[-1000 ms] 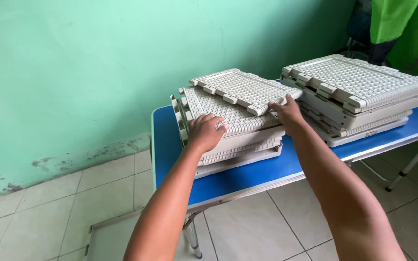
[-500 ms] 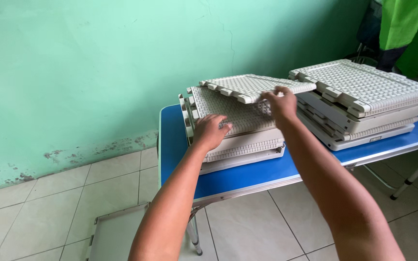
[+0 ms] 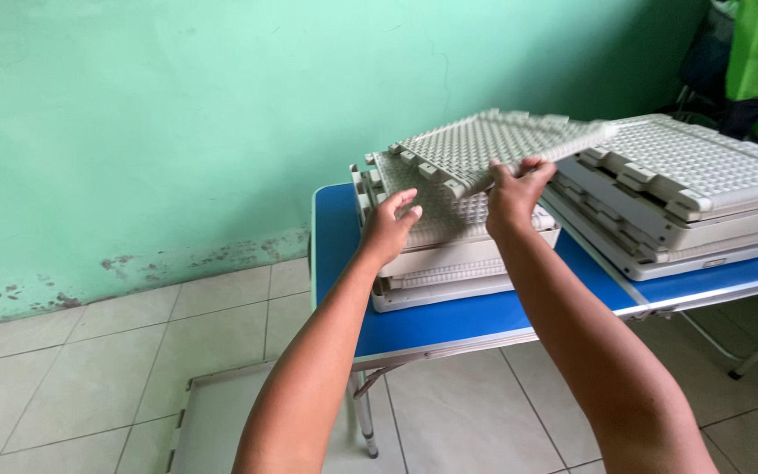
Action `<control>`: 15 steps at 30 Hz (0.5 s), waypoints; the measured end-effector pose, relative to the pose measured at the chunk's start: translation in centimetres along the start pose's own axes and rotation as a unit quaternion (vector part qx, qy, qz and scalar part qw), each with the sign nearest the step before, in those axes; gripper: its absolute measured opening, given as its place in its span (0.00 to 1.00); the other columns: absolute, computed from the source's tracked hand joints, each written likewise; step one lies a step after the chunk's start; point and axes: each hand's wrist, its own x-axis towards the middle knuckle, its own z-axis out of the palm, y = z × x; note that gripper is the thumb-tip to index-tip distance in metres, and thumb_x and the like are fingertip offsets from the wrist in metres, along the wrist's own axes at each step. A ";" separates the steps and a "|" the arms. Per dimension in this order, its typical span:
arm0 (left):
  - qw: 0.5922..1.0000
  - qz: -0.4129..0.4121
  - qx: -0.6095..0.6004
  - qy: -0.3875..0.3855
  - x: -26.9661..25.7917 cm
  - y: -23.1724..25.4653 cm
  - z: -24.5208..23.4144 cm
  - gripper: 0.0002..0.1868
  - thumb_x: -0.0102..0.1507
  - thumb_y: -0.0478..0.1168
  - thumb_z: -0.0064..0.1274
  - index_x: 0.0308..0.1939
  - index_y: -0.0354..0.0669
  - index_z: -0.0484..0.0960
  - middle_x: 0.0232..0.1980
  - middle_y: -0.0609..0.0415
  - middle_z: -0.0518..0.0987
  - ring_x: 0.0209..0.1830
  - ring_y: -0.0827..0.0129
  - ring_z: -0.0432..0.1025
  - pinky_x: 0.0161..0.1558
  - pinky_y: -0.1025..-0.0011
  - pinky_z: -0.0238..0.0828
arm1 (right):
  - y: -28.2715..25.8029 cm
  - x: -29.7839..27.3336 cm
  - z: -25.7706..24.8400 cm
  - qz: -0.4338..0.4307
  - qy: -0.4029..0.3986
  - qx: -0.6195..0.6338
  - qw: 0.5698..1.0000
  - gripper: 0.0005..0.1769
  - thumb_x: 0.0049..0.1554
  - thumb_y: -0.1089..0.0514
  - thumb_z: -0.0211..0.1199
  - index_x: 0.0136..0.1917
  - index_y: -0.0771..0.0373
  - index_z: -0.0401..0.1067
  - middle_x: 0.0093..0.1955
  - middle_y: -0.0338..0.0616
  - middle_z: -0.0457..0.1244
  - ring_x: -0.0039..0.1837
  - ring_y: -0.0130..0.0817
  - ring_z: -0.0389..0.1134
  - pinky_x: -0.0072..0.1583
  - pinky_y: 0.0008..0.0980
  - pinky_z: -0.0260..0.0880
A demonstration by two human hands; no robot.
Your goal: The person assembles white plastic crates by hand, snapping together side panels and base trays. They repeatedly build and disassemble the crates, stacking the finished units on a blue table.
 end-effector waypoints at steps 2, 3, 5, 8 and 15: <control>0.999 -0.014 -0.033 0.017 0.4 -1.0 -0.8 0.27 0.66 0.42 0.54 0.68 0.39 0.73 0.67 0.42 0.76 0.68 0.58 0.71 0.66 0.63 0.69 | -0.6 -1.0 0.1 -0.039 -0.034 -0.008 0.999 0.29 0.60 0.71 0.68 0.59 0.53 0.50 0.52 0.42 0.54 0.49 0.30 0.59 0.44 0.31 0.63; 0.999 -0.025 -0.027 0.029 0.5 -1.3 -1.4 0.27 0.66 0.43 0.54 0.69 0.40 0.72 0.68 0.42 0.75 0.68 0.58 0.71 0.65 0.63 0.69 | -1.0 -1.6 0.6 -0.030 -0.047 0.013 0.998 0.29 0.59 0.71 0.67 0.58 0.52 0.50 0.52 0.41 0.54 0.50 0.30 0.61 0.44 0.32 0.65; 0.995 -0.030 -0.056 0.080 0.5 -1.8 -2.6 0.29 0.66 0.43 0.54 0.71 0.40 0.69 0.69 0.41 0.74 0.67 0.57 0.71 0.65 0.62 0.70 | -2.0 -3.2 1.5 -0.013 -0.071 0.052 0.996 0.29 0.58 0.71 0.66 0.57 0.51 0.50 0.51 0.40 0.54 0.50 0.30 0.64 0.45 0.32 0.69; 0.965 -0.038 -0.178 0.190 -0.3 -2.5 -5.9 0.35 0.67 0.45 0.52 0.75 0.40 0.58 0.68 0.38 0.73 0.65 0.55 0.73 0.63 0.59 0.72 | -3.6 -6.5 3.2 0.038 -0.108 0.082 0.990 0.28 0.58 0.71 0.65 0.58 0.51 0.51 0.54 0.41 0.59 0.51 0.28 0.64 0.44 0.30 0.66; 0.852 -0.061 -0.421 0.304 -6.4 -6.2 -21.5 0.39 0.68 0.52 0.48 0.77 0.46 0.47 0.67 0.41 0.70 0.59 0.52 0.74 0.57 0.52 0.75 | -4.6 -18.2 8.6 0.103 -0.214 0.187 0.953 0.26 0.60 0.73 0.61 0.61 0.53 0.52 0.60 0.52 0.62 0.59 0.38 0.69 0.57 0.38 0.77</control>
